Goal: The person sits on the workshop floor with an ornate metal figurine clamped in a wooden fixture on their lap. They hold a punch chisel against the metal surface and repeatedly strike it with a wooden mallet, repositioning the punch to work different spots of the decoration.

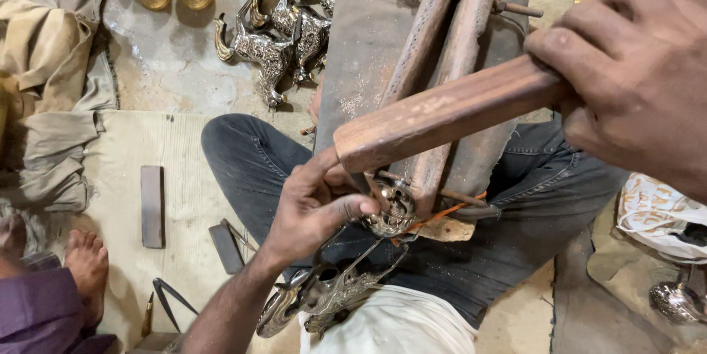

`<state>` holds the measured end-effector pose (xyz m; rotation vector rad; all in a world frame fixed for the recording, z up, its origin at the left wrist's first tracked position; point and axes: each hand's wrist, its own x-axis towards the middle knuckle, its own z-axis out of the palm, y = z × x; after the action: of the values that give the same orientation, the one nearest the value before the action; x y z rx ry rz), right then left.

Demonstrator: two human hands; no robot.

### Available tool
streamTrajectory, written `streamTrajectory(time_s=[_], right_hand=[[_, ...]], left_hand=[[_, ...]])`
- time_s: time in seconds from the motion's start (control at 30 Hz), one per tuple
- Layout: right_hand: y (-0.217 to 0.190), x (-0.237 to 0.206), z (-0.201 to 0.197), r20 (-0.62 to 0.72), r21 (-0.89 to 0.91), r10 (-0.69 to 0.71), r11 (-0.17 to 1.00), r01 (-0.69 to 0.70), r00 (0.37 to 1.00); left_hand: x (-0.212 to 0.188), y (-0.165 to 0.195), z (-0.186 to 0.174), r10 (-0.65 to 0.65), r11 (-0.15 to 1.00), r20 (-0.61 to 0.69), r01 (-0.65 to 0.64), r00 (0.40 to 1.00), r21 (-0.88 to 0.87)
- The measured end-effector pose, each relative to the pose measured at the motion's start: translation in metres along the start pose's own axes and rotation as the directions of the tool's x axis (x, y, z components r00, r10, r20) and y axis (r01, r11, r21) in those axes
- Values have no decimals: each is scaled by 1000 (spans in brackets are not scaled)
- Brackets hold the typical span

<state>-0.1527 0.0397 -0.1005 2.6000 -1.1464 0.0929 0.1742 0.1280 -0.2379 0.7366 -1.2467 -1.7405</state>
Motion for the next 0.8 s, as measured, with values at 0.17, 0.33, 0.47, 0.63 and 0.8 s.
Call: streamTrajectory(time_s=[0.17,0.33,0.47,0.63,0.8], right_hand=[[1,3,9,-19,-8,20,1000,-20,1000],[2,7,18,77,379,262,885,-272,962],[3,8,28,335,554,334,687,-471,881],[5,8,29,212,404,274,850,-339,938],[5,5,25,54,259,103,959,-114,993]], left_hand=[[3,-4,-2,46,999,31,-47,998,26],[4,0,-1,-9,999,50,7,999,34],[6,4,3,-28,999,19,27,999,42],[7,8,6,-50,997,4,50,999,65],[10,5,5,-27,997,15,26,1000,73]])
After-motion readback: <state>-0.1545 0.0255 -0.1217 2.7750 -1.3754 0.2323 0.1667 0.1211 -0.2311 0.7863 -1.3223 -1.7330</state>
